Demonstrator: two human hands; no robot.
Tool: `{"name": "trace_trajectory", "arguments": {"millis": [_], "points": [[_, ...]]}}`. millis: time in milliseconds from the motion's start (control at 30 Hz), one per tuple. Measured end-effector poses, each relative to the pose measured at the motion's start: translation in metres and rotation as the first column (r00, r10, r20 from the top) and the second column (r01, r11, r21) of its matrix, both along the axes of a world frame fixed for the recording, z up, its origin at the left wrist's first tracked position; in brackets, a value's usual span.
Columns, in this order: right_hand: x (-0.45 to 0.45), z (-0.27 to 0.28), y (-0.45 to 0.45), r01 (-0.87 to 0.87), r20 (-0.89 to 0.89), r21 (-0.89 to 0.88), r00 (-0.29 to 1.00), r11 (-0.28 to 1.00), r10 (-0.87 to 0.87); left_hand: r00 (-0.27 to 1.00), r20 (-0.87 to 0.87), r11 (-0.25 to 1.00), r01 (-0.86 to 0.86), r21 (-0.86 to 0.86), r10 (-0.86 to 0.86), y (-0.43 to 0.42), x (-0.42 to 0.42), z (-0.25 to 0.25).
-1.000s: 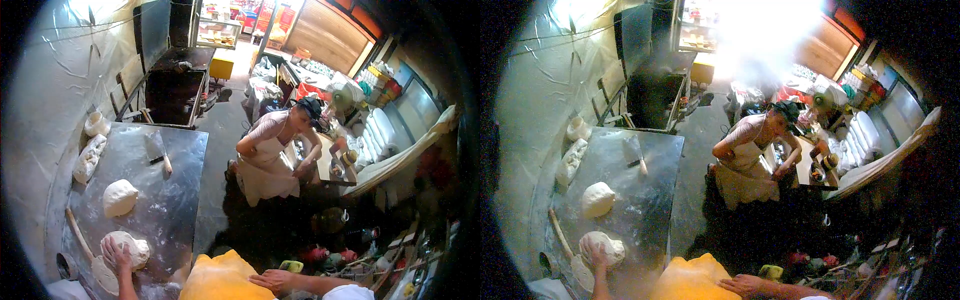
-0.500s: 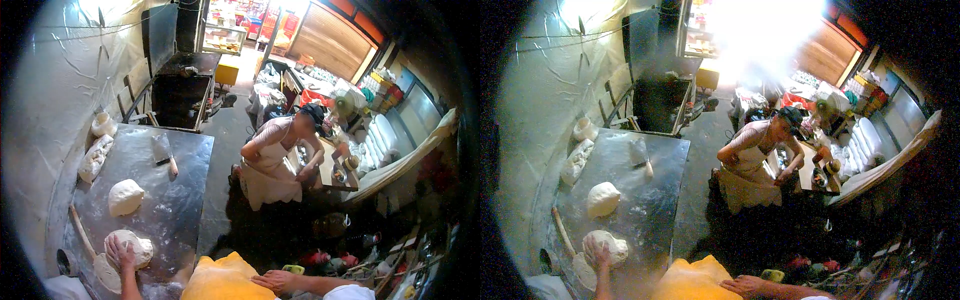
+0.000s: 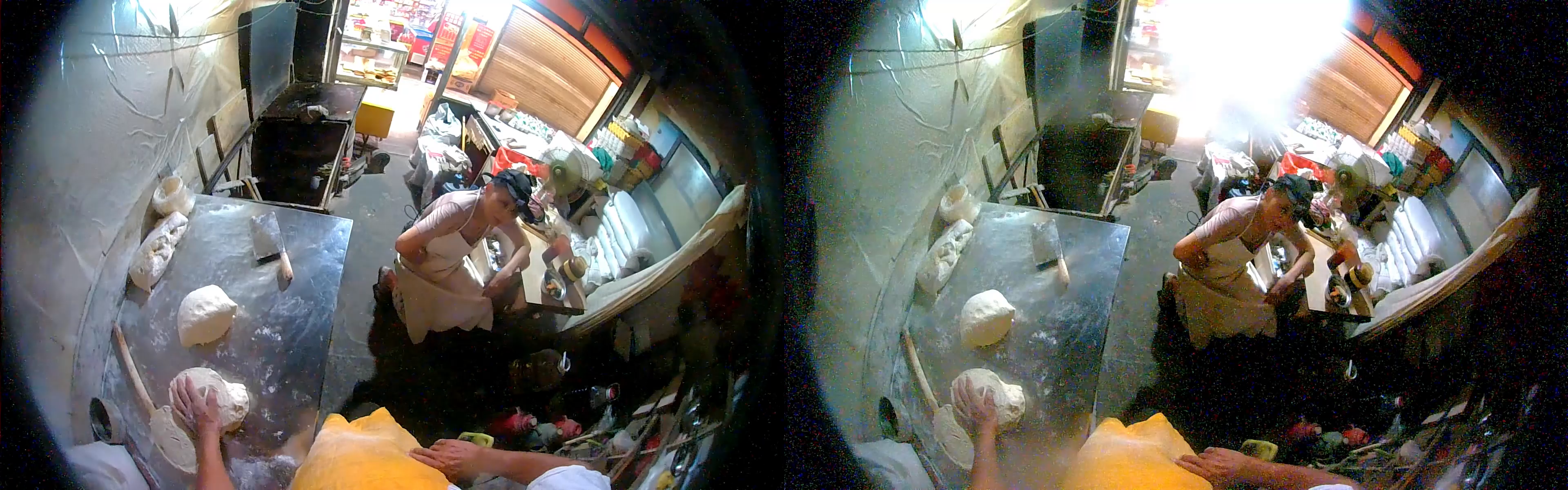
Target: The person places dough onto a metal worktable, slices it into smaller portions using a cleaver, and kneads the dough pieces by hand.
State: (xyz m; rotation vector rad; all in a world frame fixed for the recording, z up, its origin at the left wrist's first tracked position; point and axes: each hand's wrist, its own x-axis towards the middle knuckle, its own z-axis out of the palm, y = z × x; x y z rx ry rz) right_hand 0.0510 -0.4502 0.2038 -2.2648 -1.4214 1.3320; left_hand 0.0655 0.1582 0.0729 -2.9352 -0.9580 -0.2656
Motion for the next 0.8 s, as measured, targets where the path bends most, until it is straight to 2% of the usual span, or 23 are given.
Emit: {"name": "trace_trajectory", "arguments": {"millis": [67,133,300,400,467,667,800], "points": [[0.001,0.003,0.001,-0.008,-0.01,-0.027,1.0,1.0,0.008,0.998,-0.049,0.999,-0.034,-0.026,0.033,-0.007,0.002,0.014],[0.001,-0.001,-0.001,0.012,-0.002,0.032,1.0,0.999,-0.012,0.998,-0.052,0.999,-0.024,-0.023,0.022,-0.006,0.001,0.015],[-0.002,-0.008,-0.002,-0.006,0.013,0.027,1.0,1.0,0.006,0.997,-0.06,0.998,-0.044,-0.053,0.041,-0.012,0.002,0.02],[0.0,-0.005,0.0,0.0,0.008,0.024,1.0,1.0,0.0,1.0,-0.011,1.0,-0.023,-0.019,0.023,-0.009,-0.001,0.014],[0.0,-0.005,0.0,0.001,0.006,0.017,1.0,1.0,-0.001,0.997,0.061,0.999,0.048,0.02,-0.049,-0.004,-0.001,0.008],[0.002,-0.007,-0.002,-0.034,0.029,0.028,0.999,0.999,0.033,0.998,0.053,0.999,0.042,0.004,-0.042,-0.002,0.0,0.008],[0.0,-0.017,-0.004,0.001,0.024,0.055,1.0,0.998,-0.002,0.997,0.073,0.999,0.041,0.002,-0.041,-0.003,0.0,0.009]]}}
